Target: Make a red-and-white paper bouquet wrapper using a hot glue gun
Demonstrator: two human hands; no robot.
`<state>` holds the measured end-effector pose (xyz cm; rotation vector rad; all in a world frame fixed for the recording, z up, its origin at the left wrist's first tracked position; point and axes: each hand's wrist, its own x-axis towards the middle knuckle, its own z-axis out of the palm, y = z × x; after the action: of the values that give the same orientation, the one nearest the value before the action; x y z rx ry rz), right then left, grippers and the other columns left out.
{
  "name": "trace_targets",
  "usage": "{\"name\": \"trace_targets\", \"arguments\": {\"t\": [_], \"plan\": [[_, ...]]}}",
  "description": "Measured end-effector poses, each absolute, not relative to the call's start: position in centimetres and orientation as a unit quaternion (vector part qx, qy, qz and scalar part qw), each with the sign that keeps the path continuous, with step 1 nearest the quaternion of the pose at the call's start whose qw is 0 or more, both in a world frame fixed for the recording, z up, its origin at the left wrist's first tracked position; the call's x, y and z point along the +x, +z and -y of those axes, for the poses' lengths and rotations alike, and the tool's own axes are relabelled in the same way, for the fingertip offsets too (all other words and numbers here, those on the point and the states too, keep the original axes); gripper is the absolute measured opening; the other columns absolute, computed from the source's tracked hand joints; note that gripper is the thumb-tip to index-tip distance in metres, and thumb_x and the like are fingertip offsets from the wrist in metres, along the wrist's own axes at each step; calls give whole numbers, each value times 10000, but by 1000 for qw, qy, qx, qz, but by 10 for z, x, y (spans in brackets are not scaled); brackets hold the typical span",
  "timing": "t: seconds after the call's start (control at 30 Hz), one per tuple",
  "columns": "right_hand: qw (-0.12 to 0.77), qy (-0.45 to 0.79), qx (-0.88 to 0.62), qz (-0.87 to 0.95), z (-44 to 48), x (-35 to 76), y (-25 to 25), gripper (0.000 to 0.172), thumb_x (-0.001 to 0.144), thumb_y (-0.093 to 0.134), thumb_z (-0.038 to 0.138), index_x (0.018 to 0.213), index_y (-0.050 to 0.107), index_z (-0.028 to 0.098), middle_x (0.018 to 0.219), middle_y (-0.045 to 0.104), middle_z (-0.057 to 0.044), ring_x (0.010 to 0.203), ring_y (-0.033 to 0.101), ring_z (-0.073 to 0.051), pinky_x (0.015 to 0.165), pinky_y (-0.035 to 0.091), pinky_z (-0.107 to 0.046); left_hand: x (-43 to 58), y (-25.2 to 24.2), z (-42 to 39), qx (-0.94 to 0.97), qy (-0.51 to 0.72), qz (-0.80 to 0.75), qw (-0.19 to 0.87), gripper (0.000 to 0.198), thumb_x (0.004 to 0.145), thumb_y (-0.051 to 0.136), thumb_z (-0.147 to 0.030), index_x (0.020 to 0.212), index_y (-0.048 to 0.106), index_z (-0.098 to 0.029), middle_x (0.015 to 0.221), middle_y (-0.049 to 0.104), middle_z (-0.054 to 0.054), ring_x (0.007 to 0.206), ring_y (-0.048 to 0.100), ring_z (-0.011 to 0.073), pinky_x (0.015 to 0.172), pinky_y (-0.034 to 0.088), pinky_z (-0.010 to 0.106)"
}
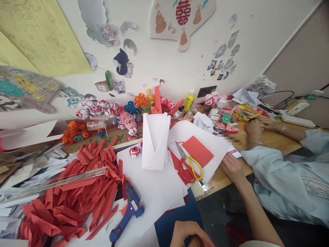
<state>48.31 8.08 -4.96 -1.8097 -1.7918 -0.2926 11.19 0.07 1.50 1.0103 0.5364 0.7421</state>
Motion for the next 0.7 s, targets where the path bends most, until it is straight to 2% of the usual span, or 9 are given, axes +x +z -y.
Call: {"name": "trace_targets", "arguments": {"t": [0.13, 0.33, 0.53, 0.63, 0.7], "plan": [[286, -155, -709, 626, -56, 475, -60, 247, 941, 537, 363, 910, 741, 226, 979, 774, -117, 978, 719, -294, 969, 572, -543, 110, 8, -2, 480, 375, -216, 763, 247, 823, 616, -217, 747, 836, -134, 567, 694, 58, 459, 586, 84, 475, 381, 152], [248, -178, -734, 607, -37, 467, -66, 267, 962, 547, 353, 996, 773, 215, 1035, 785, -104, 914, 724, -273, 876, 576, -468, 109, 8, -1, 477, 361, -212, 773, 226, 811, 613, -166, 775, 831, -116, 550, 682, 51, 458, 596, 100, 513, 447, 174], [235, -211, -755, 574, -7, 455, -72, 262, 959, 561, 316, 1083, 777, 235, 872, 779, -91, 749, 685, -247, 750, 504, -423, 113, 10, 4, 505, 370, -186, 757, 273, 850, 607, -243, 748, 826, -115, 518, 649, 43, 431, 566, 90, 498, 444, 173], [274, -227, -798, 486, 14, 440, -83, 268, 949, 599, 369, 1054, 790, 214, 698, 729, -93, 627, 652, -236, 692, 480, -404, 107, 15, 1, 535, 336, -183, 753, 259, 867, 597, -200, 817, 835, -110, 587, 694, 62, 509, 630, 111, 552, 476, 181], [328, -220, -820, 414, 23, 426, -88, 309, 947, 600, 423, 1028, 792, 195, 695, 728, -105, 610, 656, -239, 689, 489, -400, 102, 18, 0, 550, 310, -182, 754, 256, 882, 587, -168, 864, 837, -112, 629, 717, 72, 560, 670, 129, 577, 493, 187]]}}
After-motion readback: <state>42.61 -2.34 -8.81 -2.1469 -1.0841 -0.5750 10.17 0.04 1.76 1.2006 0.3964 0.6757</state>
